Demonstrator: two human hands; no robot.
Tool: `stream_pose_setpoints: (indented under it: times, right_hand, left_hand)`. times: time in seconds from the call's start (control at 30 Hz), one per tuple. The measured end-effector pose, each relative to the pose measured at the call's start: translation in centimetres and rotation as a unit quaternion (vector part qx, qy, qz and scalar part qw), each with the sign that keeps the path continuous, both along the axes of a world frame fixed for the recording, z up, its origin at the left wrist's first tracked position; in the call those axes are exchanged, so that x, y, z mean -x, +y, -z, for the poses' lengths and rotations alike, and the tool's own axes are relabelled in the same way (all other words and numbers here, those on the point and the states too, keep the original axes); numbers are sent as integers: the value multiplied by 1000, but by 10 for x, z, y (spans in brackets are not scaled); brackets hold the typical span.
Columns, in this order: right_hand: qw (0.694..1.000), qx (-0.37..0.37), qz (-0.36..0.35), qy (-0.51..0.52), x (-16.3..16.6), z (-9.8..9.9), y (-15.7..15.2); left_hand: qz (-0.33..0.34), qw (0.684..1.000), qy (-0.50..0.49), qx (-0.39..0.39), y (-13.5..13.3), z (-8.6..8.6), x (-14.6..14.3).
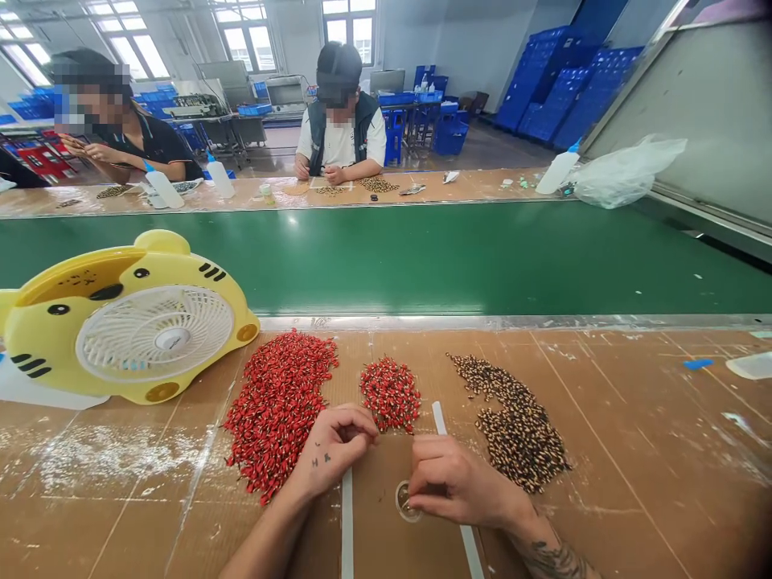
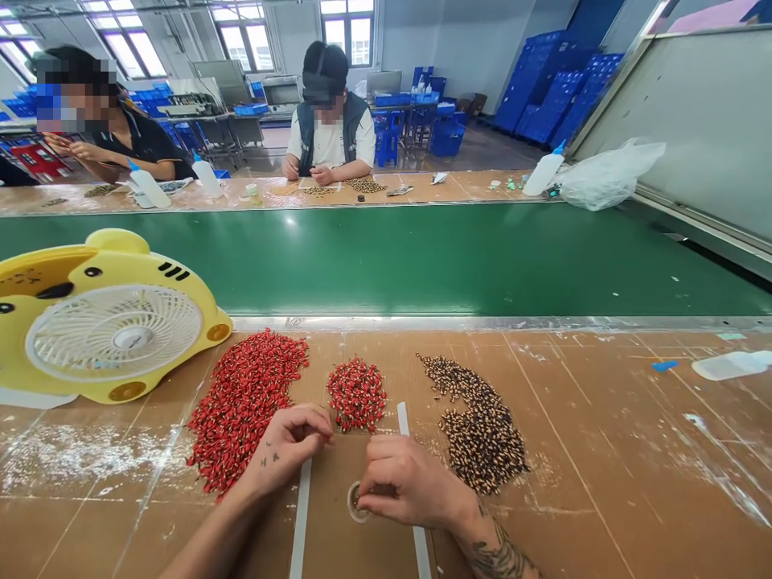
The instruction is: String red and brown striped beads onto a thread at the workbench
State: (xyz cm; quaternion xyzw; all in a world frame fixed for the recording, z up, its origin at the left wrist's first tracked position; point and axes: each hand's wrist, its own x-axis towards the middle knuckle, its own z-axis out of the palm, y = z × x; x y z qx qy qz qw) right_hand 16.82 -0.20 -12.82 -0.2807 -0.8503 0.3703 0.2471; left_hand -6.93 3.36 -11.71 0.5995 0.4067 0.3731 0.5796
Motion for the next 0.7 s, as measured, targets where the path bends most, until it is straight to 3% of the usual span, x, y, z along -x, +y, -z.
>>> stream_pose_setpoints:
  times: [0.13,0.23,0.7]
  right_hand:
    - [1000,-14,-1,-4,0,4,0]
    - [999,-44,29,-6,0,4,-1]
    - [1000,2,19,-12,-1,-3,-2]
  left_hand:
    - [-20,979,-128,155,-7,18,-8]
    - [-41,959,-173,220,-13,28,-9]
    - [-38,965,-95,241,-11,24,-14]
